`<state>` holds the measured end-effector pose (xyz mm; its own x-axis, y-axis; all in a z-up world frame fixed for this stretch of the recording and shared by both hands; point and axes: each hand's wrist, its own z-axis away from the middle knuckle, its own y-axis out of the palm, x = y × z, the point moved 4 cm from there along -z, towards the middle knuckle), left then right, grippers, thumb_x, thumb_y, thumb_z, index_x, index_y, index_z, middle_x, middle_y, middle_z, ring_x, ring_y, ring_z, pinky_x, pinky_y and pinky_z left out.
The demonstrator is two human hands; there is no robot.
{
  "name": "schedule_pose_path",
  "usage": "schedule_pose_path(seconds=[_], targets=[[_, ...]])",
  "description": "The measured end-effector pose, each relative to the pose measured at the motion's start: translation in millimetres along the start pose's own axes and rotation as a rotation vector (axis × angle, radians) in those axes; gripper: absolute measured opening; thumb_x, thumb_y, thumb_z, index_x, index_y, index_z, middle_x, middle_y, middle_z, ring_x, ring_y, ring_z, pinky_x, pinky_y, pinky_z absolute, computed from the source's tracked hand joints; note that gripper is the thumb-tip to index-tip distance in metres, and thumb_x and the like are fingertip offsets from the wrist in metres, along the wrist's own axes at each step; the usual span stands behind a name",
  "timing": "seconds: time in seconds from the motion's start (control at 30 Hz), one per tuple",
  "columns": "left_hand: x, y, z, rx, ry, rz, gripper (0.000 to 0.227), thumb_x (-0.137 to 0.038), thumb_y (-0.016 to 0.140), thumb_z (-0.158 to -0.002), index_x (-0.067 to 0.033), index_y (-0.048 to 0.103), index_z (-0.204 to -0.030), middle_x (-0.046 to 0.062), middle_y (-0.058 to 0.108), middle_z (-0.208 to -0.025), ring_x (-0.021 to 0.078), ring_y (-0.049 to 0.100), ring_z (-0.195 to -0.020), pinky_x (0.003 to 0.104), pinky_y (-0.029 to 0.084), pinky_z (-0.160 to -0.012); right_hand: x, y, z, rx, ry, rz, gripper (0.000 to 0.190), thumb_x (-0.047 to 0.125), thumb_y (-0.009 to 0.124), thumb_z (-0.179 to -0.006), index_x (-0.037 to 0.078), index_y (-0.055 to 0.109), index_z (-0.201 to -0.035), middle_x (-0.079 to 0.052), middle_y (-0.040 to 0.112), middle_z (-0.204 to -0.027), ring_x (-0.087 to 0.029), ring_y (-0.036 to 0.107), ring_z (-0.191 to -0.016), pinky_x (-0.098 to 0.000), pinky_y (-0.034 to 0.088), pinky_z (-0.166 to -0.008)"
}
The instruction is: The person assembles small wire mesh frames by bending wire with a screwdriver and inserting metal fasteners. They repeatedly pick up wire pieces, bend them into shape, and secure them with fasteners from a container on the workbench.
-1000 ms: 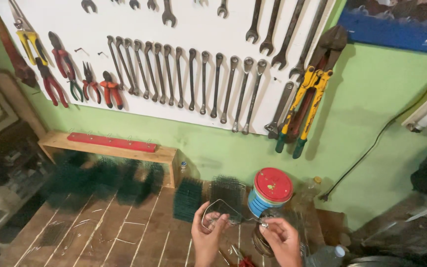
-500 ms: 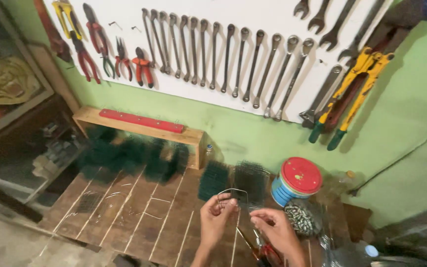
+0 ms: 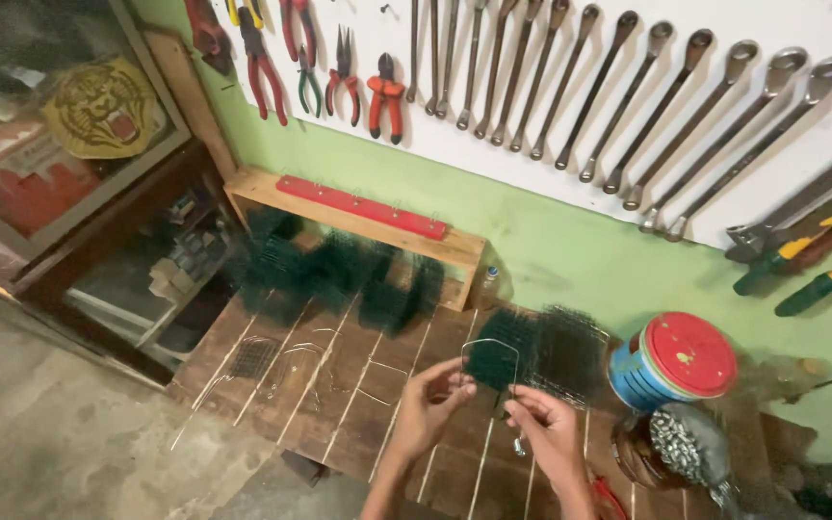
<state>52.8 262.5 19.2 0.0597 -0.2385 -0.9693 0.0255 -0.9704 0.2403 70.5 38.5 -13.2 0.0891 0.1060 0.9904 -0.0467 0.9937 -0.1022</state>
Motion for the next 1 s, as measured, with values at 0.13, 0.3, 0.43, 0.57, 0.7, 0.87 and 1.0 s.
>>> schedule_pose_path(seconds=[0.13,0.3,0.43,0.57,0.7,0.87,1.0], targets=[[31.6,-52.1,-12.5,0.028,-0.165,-0.038,0.044,-0.007,0.079,-0.088,-0.0033,0.07,-0.131,0.005,0.076,-0.1,0.0093,0.069,-0.081,0.027,0.059,-0.07,0.7,37.1,-7.4,-0.047,0.091,0.076,0.039,0.006,0.075,-0.085,0.002,0.07,-0.123,-0.009,0.081,-0.083,-0.01,0.069,-0.067,-0.0237,0.047,-0.054],[73.6,-103.2,-37.0,0.183,-0.142,-0.369,0.043,-0.013,0.079,-0.087,-0.0035,0.071,-0.129,0.011,0.079,-0.096,0.0149,0.076,-0.082,0.029,0.061,-0.074,-68.7,72.3,-28.4,-0.062,0.049,0.296,0.036,0.011,0.08,-0.084,0.004,0.074,-0.119,-0.01,0.081,-0.076,-0.01,0.067,-0.066,-0.0229,0.051,-0.06],[121.7,-129.4,-50.6,0.2,-0.1,-0.503,0.047,-0.015,0.082,-0.083,-0.0064,0.071,-0.128,0.016,0.078,-0.095,0.0194,0.077,-0.085,0.033,0.06,-0.077,-126.0,92.8,-47.8,-0.073,0.156,0.212,0.031,0.011,0.079,-0.085,0.001,0.074,-0.113,-0.012,0.08,-0.079,-0.014,0.071,-0.065,-0.0265,0.054,-0.056],[193.6,-152.9,-45.6,0.146,-0.254,-0.614,0.044,-0.021,0.085,-0.08,-0.0088,0.075,-0.121,0.012,0.08,-0.099,0.0225,0.077,-0.088,0.036,0.061,-0.081,-196.7,106.7,-48.8,-0.098,0.328,0.132,0.03,0.01,0.079,-0.084,0.001,0.073,-0.112,-0.012,0.079,-0.088,-0.017,0.073,-0.064,-0.0297,0.056,-0.053],[192.4,-153.6,-38.7,0.276,-0.177,-0.605,0.066,-0.02,0.079,-0.079,-0.0111,0.062,-0.142,0.016,0.078,-0.101,0.0277,0.077,-0.091,0.039,0.061,-0.082,-249.4,114.6,-53.9,-0.168,0.42,0.103,0.032,0.008,0.08,-0.085,-0.001,0.071,-0.115,-0.014,0.078,-0.088,-0.018,0.072,-0.061,-0.0298,0.055,-0.05],[264.8,-154.7,-22.0,0.392,-0.315,-0.644,0.077,-0.025,0.084,-0.079,-0.0135,0.049,-0.147,0.017,0.068,-0.123,0.0306,0.067,-0.112,0.039,0.053,-0.096,-281.7,112.9,-54.7,-0.167,0.465,0.167,0.036,0.005,0.081,-0.083,0.002,0.069,-0.117,-0.014,0.075,-0.083,-0.017,0.068,-0.057,-0.0301,0.052,-0.046],[238.2,-153.1,-18.2,0.507,-0.46,-0.75,0.069,-0.029,0.075,-0.089,-0.0152,0.05,-0.152,0.02,0.066,-0.133,0.0342,0.066,-0.121,0.037,0.053,-0.104,-315.3,106.0,-56.6,-0.125,0.513,0.122,0.034,0.002,0.079,-0.083,0.003,0.067,-0.115,-0.014,0.073,-0.084,-0.018,0.067,-0.054,-0.0308,0.05,-0.044]])
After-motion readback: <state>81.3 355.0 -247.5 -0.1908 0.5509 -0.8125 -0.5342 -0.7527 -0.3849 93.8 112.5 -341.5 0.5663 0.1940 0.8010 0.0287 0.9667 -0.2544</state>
